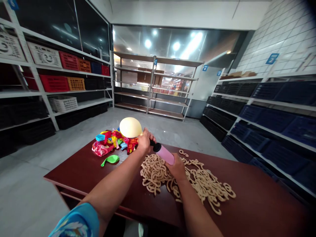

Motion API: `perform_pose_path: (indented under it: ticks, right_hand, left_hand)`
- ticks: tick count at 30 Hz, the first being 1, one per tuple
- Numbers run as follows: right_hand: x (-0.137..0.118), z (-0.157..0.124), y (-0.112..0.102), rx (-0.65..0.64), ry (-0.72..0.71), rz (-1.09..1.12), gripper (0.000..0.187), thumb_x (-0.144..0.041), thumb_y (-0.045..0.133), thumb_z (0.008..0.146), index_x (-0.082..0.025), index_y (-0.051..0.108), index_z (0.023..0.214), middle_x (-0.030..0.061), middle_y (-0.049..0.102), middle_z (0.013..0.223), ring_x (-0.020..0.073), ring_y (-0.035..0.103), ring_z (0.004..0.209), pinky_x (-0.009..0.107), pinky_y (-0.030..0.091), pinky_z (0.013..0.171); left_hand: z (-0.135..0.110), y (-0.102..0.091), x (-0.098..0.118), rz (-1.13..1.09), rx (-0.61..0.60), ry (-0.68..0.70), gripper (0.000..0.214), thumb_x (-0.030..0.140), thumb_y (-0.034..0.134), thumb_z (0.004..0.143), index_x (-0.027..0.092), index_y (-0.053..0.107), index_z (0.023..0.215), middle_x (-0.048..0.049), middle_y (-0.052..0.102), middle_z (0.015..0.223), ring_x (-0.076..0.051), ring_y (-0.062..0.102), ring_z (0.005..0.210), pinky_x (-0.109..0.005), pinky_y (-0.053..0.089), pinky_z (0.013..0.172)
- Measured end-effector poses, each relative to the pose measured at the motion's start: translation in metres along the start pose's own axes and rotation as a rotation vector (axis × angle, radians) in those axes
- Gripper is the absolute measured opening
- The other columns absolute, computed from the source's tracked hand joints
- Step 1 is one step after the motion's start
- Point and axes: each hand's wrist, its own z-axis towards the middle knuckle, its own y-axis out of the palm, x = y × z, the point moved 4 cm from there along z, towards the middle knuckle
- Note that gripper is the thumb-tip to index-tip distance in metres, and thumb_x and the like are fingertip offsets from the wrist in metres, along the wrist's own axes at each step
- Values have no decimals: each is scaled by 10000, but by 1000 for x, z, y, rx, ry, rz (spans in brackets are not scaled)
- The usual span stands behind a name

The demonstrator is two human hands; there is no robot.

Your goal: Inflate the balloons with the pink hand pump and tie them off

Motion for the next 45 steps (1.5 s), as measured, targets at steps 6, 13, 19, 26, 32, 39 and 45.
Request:
perform_pose_path:
  ticks: [6, 13, 19, 26, 32, 39, 45]
  right_hand:
    - [7, 3, -6, 35, 21, -10, 364, -267, 542, 652, -180, 493, 1001, 56, 587, 898, 196, 560, 825, 300, 428, 731]
    - [10, 3, -2, 23, 21, -23, 311, -277, 545, 651, -178, 508, 943, 55, 592, 851, 200, 553, 795, 302, 418, 714]
    - [4, -1, 4, 17, -1, -58, 317, -290, 580, 646, -175, 515, 934, 53, 585, 821, 201, 551, 770, 305, 424, 703]
    - [0, 2, 0, 0, -5, -49, 333, -296, 581, 650, -170, 514, 951, 55, 588, 834, 199, 553, 775, 306, 432, 707]
    - [8, 6, -5, 26, 52, -28, 373, -290, 568, 629, -182, 510, 981, 50, 588, 885, 197, 556, 821, 303, 430, 735]
    - [12, 4, 0, -7, 50, -28, 327, -317, 564, 651, -177, 514, 941, 48, 583, 837, 194, 553, 780, 289, 421, 688]
    - [3, 1, 3, -20, 32, -47, 330, -332, 591, 644, -179, 518, 928, 50, 592, 816, 199, 560, 753, 294, 423, 679]
  left_hand:
    - [11, 4, 52, -13, -69, 73, 428, 419, 515, 759, 202, 234, 520, 63, 270, 403, -84, 343, 325, -227, 325, 353]
    - [21, -4, 84, -3, -55, 101, 404, 386, 504, 763, 206, 231, 526, 53, 286, 408, -96, 372, 347, -234, 342, 365]
    - [11, -6, 26, 30, -44, 5, 398, 402, 491, 767, 197, 257, 519, 55, 297, 410, -89, 377, 339, -225, 347, 368]
    - [3, -3, 8, 3, -37, -20, 416, 411, 483, 777, 195, 252, 507, 50, 301, 412, -88, 379, 339, -225, 348, 364]
    - [12, 6, 70, 7, -78, 53, 431, 404, 519, 760, 206, 219, 522, 52, 280, 408, -89, 375, 350, -227, 342, 360]
    - [17, 2, 87, 6, -53, 105, 415, 388, 503, 769, 207, 219, 526, 47, 283, 411, -92, 372, 352, -230, 334, 358]
    - [8, 3, 29, 13, -25, 3, 433, 426, 510, 759, 202, 219, 529, 62, 277, 405, -77, 346, 326, -213, 310, 341]
